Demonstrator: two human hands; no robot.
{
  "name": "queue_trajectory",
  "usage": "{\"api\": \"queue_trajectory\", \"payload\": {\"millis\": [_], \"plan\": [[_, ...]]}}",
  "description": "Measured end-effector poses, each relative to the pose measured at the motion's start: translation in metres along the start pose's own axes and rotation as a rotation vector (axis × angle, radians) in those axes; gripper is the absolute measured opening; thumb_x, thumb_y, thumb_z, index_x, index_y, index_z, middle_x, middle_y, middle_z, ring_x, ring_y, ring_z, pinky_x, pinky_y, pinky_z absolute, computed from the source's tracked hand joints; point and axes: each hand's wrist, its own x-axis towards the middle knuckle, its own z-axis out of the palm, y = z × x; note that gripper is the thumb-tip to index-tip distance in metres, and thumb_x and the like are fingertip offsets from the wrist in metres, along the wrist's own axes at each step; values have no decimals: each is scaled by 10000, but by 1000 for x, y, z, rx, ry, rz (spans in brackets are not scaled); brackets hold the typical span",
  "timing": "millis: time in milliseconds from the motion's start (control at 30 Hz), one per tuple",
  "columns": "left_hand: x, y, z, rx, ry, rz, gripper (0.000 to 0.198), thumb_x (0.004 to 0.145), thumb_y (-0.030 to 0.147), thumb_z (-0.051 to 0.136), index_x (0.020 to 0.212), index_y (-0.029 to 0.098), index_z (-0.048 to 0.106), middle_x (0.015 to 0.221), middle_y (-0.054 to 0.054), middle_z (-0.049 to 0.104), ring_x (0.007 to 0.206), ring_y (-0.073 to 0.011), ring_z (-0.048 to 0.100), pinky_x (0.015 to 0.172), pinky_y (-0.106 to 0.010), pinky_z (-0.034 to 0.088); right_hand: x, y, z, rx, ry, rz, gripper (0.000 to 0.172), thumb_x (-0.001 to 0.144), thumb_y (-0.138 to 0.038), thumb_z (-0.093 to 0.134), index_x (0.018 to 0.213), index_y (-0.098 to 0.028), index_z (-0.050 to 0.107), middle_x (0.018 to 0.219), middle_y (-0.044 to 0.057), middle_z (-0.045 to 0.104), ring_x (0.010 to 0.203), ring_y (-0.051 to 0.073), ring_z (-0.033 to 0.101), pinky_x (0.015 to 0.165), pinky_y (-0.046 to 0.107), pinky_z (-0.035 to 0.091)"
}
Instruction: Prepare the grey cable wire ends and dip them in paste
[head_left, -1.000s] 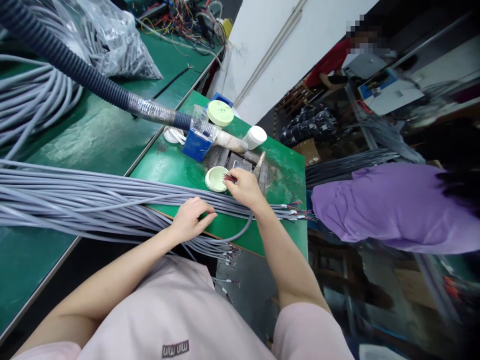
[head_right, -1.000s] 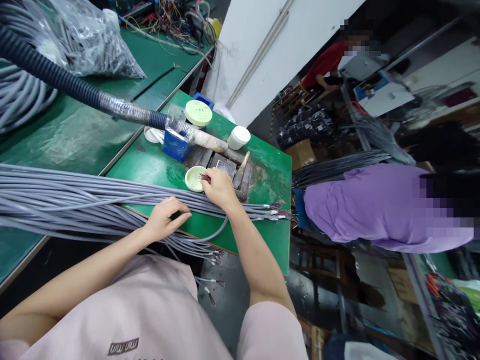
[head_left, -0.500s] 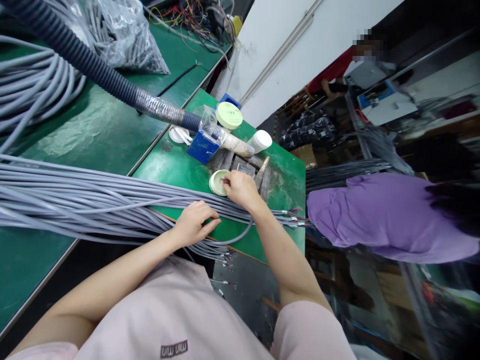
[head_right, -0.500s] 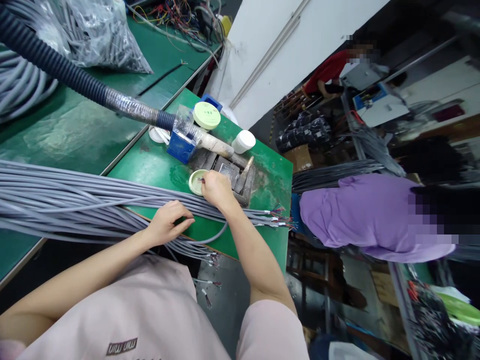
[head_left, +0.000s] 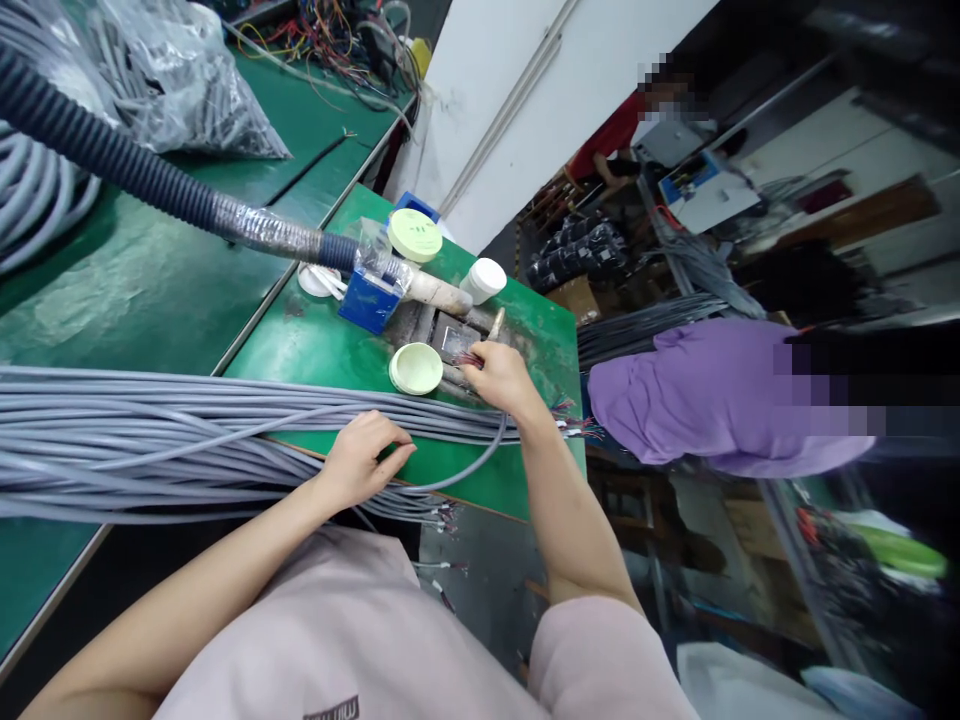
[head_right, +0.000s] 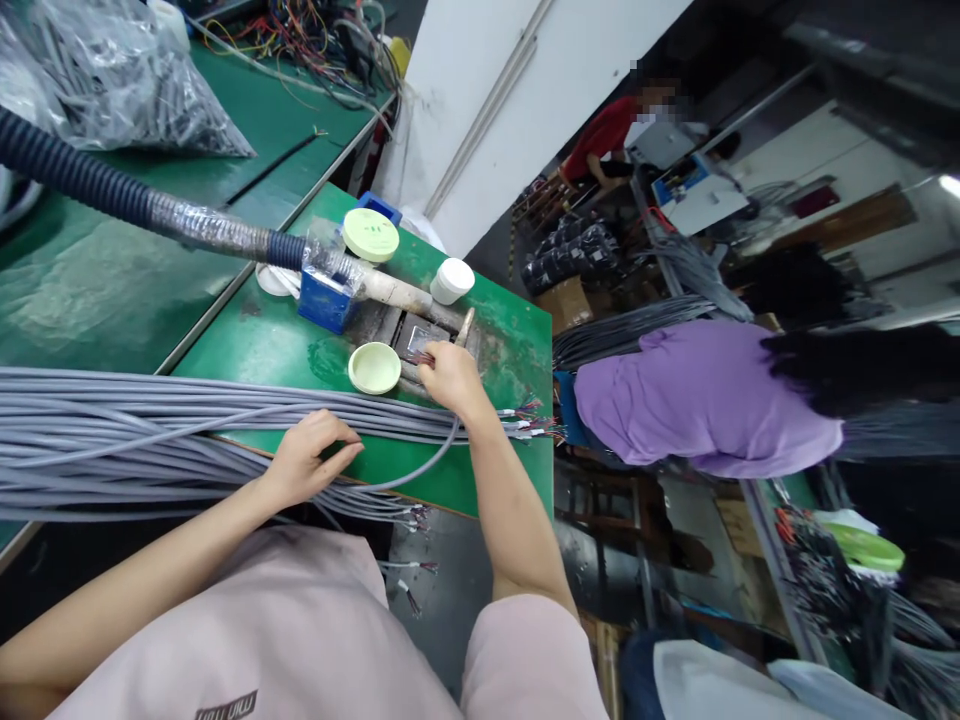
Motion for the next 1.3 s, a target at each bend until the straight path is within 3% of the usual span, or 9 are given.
{"api": "queue_trajectory", "payload": {"millis": [167, 400, 900, 1067, 1300], "plan": [[1, 2, 0, -6, 7, 4, 86, 869, 216, 558, 808, 178, 604, 727, -27, 657, 701, -149, 544, 692, -303, 420, 9, 42, 15, 91, 45, 171, 114, 710, -176, 527, 652, -158, 623, 635, 21, 602, 592, 136, 474, 556, 244, 273], [5, 5, -1, -3, -5, -11, 86, 867, 197, 560, 796, 178, 604, 723, -26, 667, 688, -145, 552, 680, -300, 422, 26, 63, 28, 73, 49, 201, 143, 728, -187, 509, 675, -156, 639, 648, 29, 615, 600, 136, 496, 565, 238, 293], [5, 3, 0, 12, -3, -20, 106, 870, 212, 549, 792, 179, 612, 704, -28, 660, 675, -145, 547, 671, -299, 417, 42, 54, 35, -65, -90, 132, 150, 740, -187, 539, 767, -153, 683, 789, 90, 691, 753, 205, 604, 642, 261, 354], [4, 3, 0, 18, -5, -19, 101, 866, 214, 552, 794, 180, 613, 704, -28, 662, 674, -148, 547, 673, -302, 418, 41, 49, 30, -83, -122, 87, 151, 732, -171, 539, 774, -145, 682, 795, 98, 690, 740, 196, 593, 631, 258, 340], [4, 2, 0, 17, -4, -16, 97, 866, 213, 552, 797, 180, 612, 704, -27, 659, 679, -149, 546, 680, -300, 420, 32, 54, 24, -42, -136, 33, 101, 710, -169, 549, 685, -156, 646, 684, 35, 638, 646, 143, 528, 572, 238, 287]]}}
